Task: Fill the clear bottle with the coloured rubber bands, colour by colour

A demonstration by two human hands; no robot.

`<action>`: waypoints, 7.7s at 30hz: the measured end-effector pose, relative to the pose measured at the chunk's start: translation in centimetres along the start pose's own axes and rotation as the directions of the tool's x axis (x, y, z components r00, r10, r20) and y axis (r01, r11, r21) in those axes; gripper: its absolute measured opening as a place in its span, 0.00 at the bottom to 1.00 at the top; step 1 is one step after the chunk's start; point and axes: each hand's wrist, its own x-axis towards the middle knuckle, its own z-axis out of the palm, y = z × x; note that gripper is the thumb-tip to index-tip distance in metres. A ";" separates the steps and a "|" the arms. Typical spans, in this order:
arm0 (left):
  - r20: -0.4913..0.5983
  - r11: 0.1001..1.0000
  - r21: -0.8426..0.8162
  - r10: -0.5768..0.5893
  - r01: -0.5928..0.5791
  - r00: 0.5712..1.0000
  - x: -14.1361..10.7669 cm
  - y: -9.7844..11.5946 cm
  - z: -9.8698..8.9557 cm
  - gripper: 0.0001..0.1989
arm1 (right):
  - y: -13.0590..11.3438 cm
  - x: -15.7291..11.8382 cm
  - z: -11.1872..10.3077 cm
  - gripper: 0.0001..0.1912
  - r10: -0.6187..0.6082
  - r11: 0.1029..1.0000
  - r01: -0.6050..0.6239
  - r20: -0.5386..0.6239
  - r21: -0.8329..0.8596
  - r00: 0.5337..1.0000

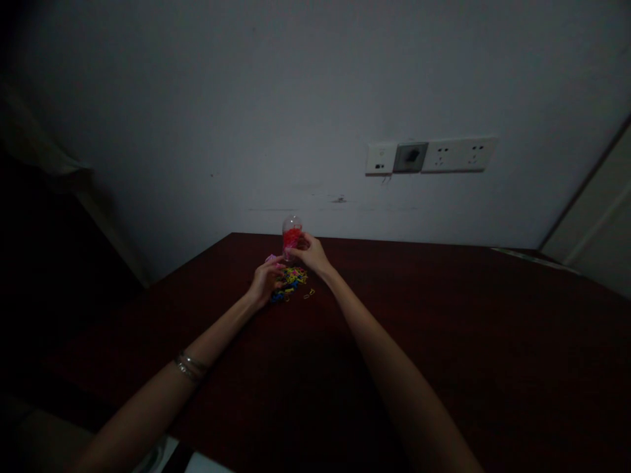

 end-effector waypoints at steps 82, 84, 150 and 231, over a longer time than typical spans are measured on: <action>0.433 0.891 -0.334 -0.146 0.309 0.889 -2.2 0.8 1.0 0.23 | -1.0 -1.7 0.6 0.20 0.205 0.970 -0.223 0.172 0.092 0.964; 0.397 0.899 -0.336 -0.137 0.282 0.907 -2.0 0.7 1.0 0.24 | -0.9 -1.6 0.4 0.21 0.195 0.973 -0.207 0.119 0.101 0.974; 0.171 0.919 -0.359 -0.107 0.163 0.980 -0.3 -0.5 0.4 0.19 | -0.8 -0.9 0.2 0.23 0.174 0.977 -0.172 -0.007 0.124 0.985; -0.040 0.963 -0.179 -0.212 0.201 0.977 -0.2 -0.4 0.7 0.09 | 0.2 -0.6 -0.2 0.25 0.096 0.995 -0.095 -0.046 0.009 0.994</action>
